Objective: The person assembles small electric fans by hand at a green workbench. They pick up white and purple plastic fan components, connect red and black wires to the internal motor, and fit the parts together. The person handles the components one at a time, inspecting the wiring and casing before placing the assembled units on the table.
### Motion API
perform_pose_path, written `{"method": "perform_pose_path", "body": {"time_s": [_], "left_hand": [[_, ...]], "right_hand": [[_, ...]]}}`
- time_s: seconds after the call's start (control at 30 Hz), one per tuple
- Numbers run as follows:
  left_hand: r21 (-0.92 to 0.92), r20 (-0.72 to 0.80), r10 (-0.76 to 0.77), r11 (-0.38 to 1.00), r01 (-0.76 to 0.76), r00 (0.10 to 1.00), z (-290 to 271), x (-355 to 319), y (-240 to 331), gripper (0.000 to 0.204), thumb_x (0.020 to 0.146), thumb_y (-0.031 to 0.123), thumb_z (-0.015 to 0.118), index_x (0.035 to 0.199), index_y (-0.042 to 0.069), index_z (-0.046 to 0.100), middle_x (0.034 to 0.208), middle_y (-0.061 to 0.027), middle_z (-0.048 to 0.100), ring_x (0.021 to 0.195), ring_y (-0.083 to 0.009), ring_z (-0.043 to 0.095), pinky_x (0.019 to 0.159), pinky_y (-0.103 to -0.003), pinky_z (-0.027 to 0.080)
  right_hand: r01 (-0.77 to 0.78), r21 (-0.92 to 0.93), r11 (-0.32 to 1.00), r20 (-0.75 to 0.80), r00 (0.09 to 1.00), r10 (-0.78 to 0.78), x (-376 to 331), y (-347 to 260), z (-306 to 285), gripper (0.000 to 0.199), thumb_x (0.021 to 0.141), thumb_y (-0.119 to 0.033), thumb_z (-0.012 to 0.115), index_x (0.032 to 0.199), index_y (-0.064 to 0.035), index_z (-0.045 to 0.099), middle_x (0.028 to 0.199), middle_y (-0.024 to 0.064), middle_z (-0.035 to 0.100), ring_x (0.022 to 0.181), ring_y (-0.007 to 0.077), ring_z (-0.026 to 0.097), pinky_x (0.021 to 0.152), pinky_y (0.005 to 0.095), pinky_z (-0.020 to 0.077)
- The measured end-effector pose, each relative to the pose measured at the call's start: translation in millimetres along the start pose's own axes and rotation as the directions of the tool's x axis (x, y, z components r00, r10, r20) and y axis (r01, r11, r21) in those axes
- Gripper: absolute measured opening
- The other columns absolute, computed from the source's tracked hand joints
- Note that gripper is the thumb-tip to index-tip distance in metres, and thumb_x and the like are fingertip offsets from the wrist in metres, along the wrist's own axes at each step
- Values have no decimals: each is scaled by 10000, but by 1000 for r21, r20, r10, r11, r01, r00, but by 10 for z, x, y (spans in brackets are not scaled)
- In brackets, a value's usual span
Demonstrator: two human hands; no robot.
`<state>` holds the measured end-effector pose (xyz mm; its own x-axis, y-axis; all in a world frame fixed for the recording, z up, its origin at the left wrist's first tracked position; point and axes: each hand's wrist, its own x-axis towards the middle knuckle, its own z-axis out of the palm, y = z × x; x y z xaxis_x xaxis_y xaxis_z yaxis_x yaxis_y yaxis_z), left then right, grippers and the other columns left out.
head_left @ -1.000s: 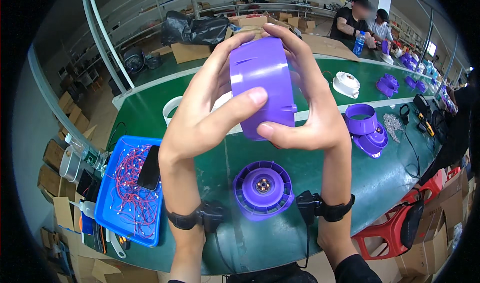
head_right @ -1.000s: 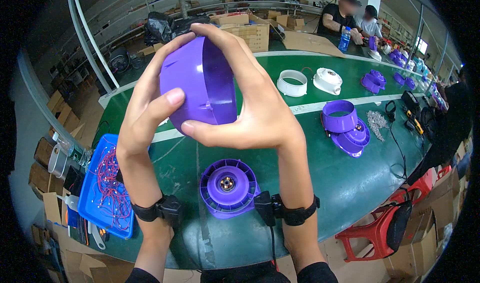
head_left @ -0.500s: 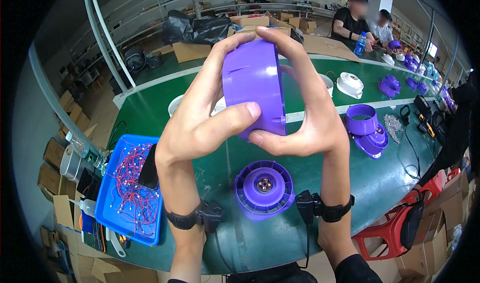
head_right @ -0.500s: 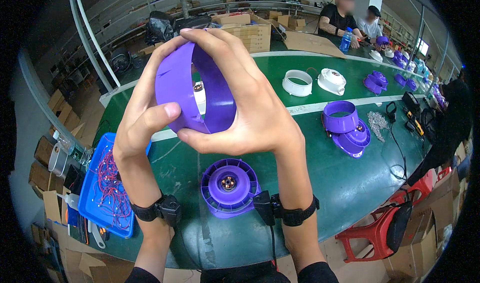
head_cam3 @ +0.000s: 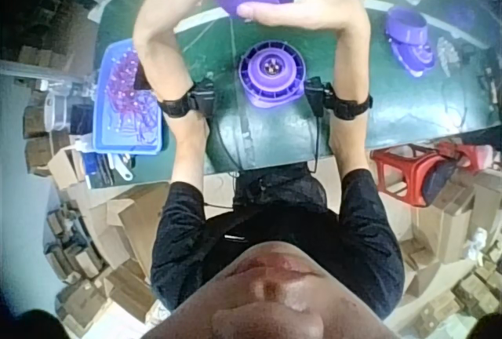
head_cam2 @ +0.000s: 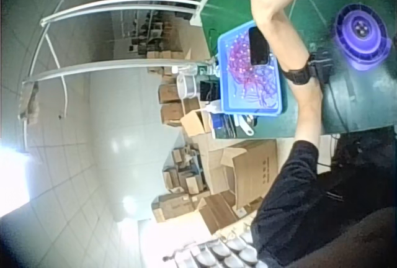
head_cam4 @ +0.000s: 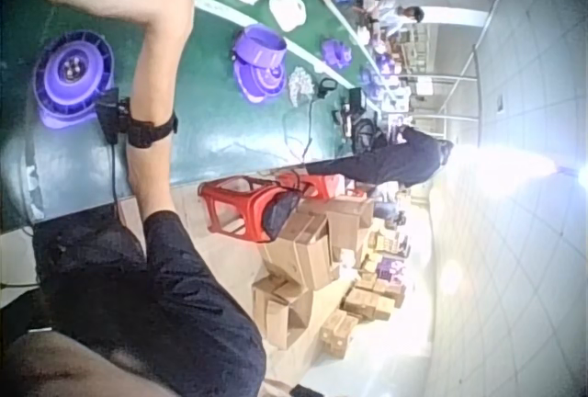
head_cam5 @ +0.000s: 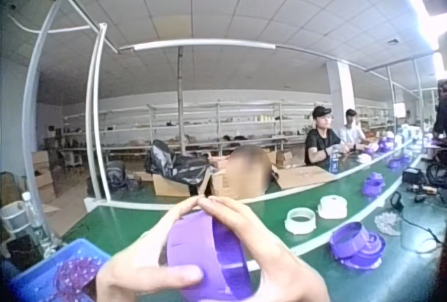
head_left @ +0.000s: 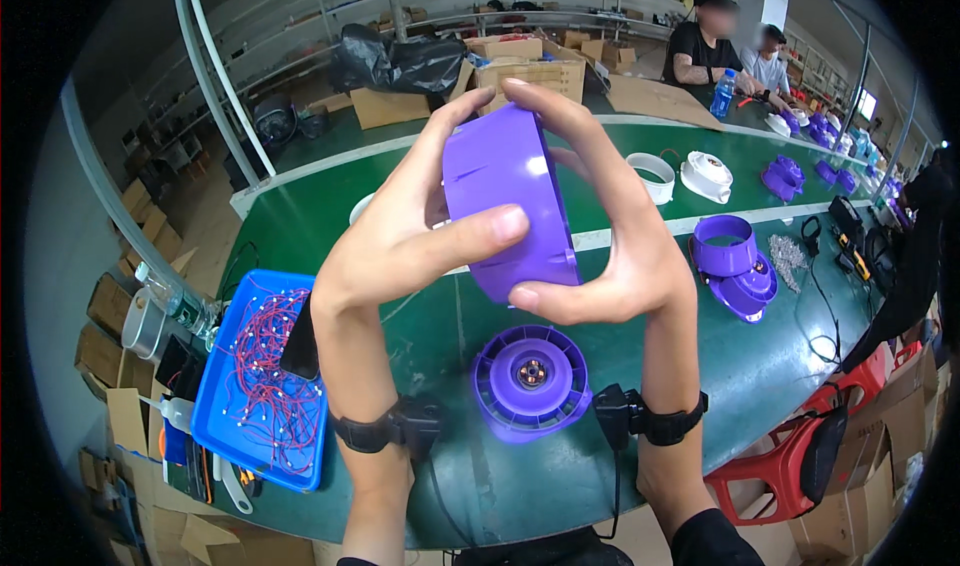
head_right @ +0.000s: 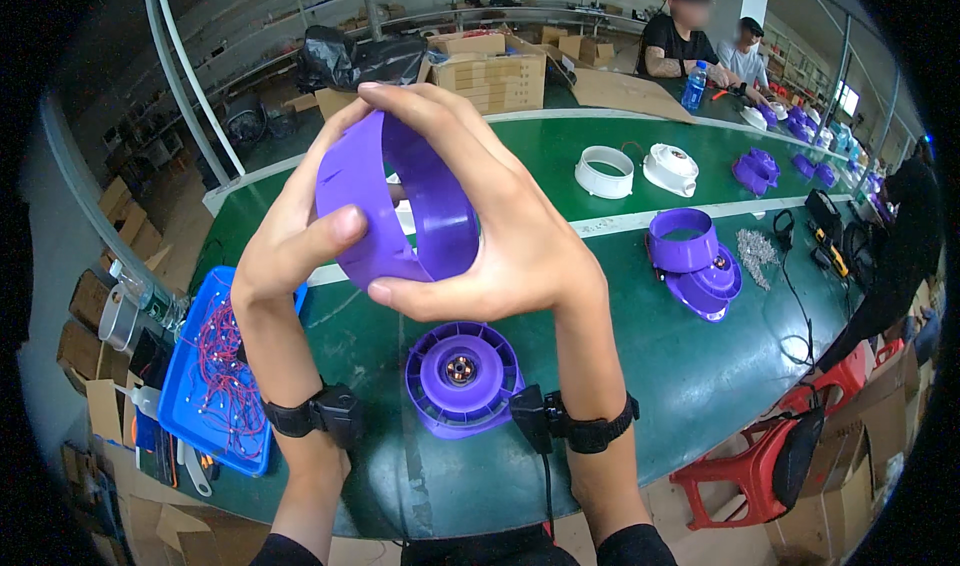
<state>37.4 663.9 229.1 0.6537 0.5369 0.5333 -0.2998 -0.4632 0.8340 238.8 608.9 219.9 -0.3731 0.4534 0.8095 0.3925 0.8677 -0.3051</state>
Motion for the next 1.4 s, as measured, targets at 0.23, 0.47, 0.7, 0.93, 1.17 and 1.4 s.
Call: {"method": "perform_pose_path", "body": {"time_s": [0.23, 0.47, 0.7, 0.93, 1.17, 1.4], "left_hand": [[275, -326, 180, 957, -88, 928, 45, 81, 24, 985, 726, 305, 895, 1453, -36, 325, 1344, -219, 533, 1194, -294, 593, 968, -411, 519], [851, -322, 692, 510, -123, 646, 85, 213, -119, 973, 595, 270, 938, 1386, -5, 443, 1294, -231, 509, 1175, -364, 572, 968, -436, 502], [861, -135, 745, 414, -295, 653, 307, 253, -128, 887, 642, 205, 871, 1399, 18, 447, 1402, -185, 455, 1308, -323, 480, 1063, -446, 437], [417, -339, 597, 788, -453, 727, 320, 242, -134, 328, 849, 76, 740, 1134, -50, 636, 1264, -247, 632, 1227, -283, 594, 1035, -387, 470], [498, -529, 492, 840, -216, 692, 244, 193, -108, 139, 913, 60, 703, 819, -41, 682, 840, -106, 711, 768, -105, 652, 700, -248, 508], [564, -579, 385, 826, 12, 719, -1, 107, -167, 428, 983, 202, 640, 616, 14, 525, 510, 27, 469, 484, -33, 409, 438, -259, 290]], "right_hand": [[-169, 81, 982, -236, 954, 184, 24, 51, 111, 993, 758, -311, 802, 1544, -21, 268, 1533, 240, 369, 1404, 399, 396, 1137, 489, 348], [-510, 528, 678, -65, 772, 632, 10, -6, 85, 981, 874, -454, 744, 1537, 28, 203, 1433, 306, 422, 1284, 337, 514, 1006, 442, 474], [-303, 658, 690, -239, 784, 572, 48, 43, 159, 928, 900, -475, 714, 1512, 33, 234, 1374, 256, 449, 1207, 275, 553, 875, 366, 560], [-182, 699, 692, -371, 735, 568, -24, 83, -84, 824, 896, -460, 713, 1449, 9, 322, 1350, 182, 469, 1214, 277, 567, 888, 410, 598], [-280, 626, 728, -351, 732, 584, -52, 132, -98, 708, 903, -393, 712, 1421, -27, 395, 1321, 165, 518, 1206, 270, 578, 924, 465, 575], [-369, 525, 767, -364, 718, 594, -84, 194, -163, 818, 788, -381, 843, 1391, -14, 430, 1156, 147, 607, 1091, 214, 588, 971, 341, 467]]}}
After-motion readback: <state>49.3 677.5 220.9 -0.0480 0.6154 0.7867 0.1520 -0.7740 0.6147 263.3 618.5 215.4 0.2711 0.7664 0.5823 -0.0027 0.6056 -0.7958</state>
